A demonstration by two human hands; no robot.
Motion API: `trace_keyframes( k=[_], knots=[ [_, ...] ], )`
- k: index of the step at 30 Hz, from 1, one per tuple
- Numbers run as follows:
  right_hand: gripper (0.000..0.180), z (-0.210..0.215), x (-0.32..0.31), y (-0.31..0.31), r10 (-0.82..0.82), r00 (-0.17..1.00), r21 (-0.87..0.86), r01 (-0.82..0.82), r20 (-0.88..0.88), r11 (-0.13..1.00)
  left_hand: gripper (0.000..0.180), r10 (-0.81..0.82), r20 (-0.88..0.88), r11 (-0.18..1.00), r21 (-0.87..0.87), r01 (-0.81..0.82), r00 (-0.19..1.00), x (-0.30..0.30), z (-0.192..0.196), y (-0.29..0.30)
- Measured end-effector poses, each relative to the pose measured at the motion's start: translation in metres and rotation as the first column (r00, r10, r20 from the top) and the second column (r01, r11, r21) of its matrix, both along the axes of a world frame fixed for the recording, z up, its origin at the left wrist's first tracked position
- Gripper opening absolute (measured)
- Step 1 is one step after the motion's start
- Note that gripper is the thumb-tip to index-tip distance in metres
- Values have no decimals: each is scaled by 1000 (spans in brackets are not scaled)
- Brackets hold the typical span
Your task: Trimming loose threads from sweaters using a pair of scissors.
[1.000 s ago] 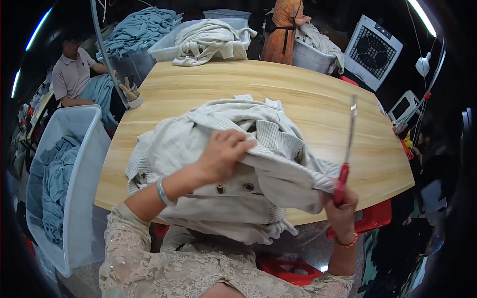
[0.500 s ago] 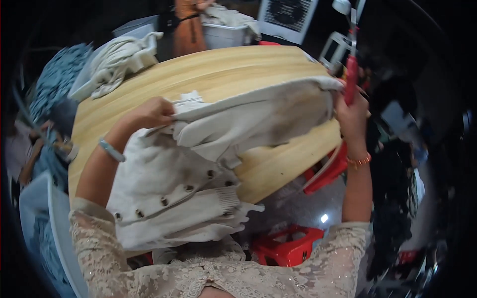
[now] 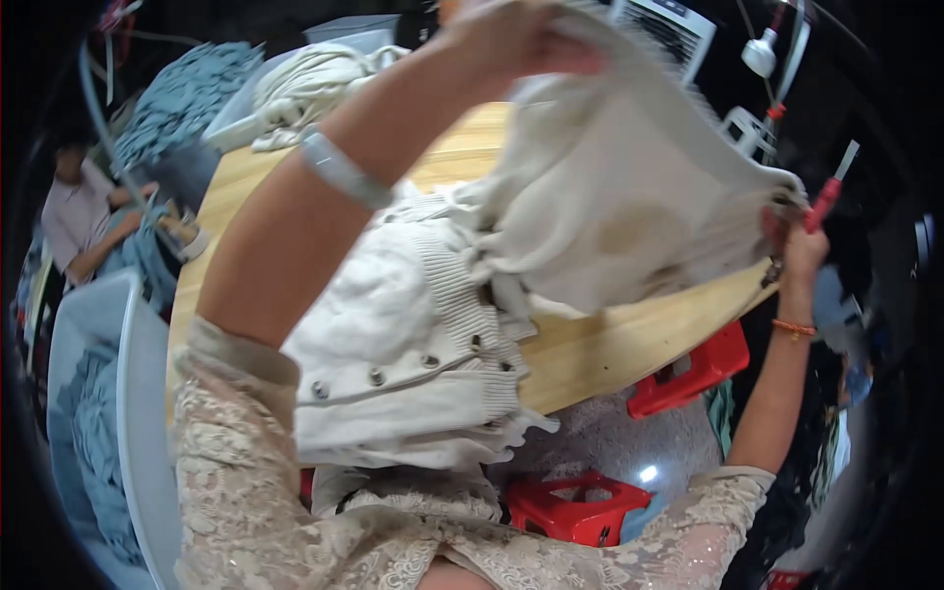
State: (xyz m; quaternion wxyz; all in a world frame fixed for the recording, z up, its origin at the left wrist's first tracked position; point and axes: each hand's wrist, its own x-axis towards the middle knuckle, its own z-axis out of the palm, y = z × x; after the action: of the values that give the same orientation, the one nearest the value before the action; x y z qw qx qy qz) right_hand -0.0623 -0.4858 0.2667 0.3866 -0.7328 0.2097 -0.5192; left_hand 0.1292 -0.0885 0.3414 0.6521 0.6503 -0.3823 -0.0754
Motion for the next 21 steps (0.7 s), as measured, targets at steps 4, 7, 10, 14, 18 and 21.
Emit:
trace_keyframes(
  k=[4, 7, 10, 14, 18, 21],
  knots=[
    [46, 53, 10, -73, 78, 994, -101, -70, 73, 992, 28, -696, -214, 611, -677, 409, 685, -74, 39, -35],
    [43, 76, 57, 1, 75, 991, -432, -20, 111, 901, 26, -724, -237, 625, -623, 470, 648, -105, 31, 2],
    [38, 56, 122, 136, 289, 948, -596, -157, 131, 787, 27, -422, -188, 631, -763, 138, 887, -112, 0, 26],
    [25, 89, 235, 266, 165, 947, -685, 74, 277, 725, 41, -510, -264, 653, -738, 169, 819, -129, -47, 107],
    [21, 53, 287, 355, 322, 946, -805, -216, -33, 553, 49, -344, -253, 541, -840, -29, 904, -184, -127, 200],
    [18, 7, 271, 469, 644, 639, -711, -673, -420, 205, 40, 298, -525, 562, -579, -591, 797, -214, -173, 254]
  ],
)
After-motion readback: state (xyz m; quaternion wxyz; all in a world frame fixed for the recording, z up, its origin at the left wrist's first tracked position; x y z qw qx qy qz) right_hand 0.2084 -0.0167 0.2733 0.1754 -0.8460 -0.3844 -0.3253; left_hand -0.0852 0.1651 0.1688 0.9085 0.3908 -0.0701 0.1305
